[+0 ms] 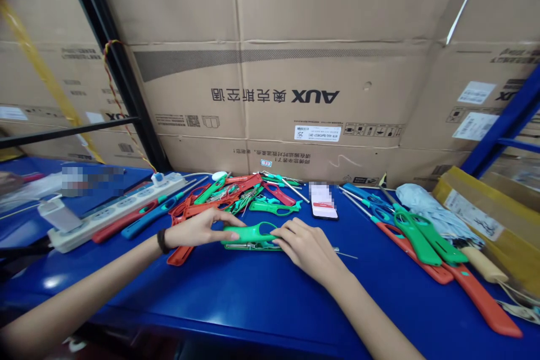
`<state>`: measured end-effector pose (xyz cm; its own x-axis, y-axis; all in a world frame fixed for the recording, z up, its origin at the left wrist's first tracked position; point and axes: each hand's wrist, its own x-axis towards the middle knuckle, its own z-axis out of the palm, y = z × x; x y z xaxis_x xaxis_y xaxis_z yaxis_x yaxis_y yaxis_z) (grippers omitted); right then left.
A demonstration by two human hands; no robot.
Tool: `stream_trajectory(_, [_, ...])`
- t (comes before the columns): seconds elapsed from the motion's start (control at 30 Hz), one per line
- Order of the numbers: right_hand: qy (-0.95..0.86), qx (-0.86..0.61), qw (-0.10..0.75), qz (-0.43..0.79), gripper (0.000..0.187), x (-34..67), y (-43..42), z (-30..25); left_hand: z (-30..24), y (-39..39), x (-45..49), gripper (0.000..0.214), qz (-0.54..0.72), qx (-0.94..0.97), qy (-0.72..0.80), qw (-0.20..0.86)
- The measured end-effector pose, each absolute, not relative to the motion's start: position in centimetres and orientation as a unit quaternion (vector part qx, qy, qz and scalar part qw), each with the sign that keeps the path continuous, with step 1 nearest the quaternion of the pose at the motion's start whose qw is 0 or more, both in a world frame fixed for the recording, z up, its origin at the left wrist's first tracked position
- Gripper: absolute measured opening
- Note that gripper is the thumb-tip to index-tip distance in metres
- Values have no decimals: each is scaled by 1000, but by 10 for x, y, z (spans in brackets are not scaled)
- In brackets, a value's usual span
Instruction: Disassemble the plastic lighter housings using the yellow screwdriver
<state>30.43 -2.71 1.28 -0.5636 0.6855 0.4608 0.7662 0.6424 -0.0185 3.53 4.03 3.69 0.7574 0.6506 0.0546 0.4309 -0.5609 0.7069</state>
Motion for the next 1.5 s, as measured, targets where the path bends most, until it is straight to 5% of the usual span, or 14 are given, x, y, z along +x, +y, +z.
stream_trajectory(0.47, [-881, -437, 168, -65, 22, 301, -26, 4, 11, 32, 39, 29, 189, 910, 307, 205])
stream_trajectory(1.5, [-843, -511, 157, 48, 16, 300, -39, 12, -1, 27, 41, 39, 161, 946, 233, 160])
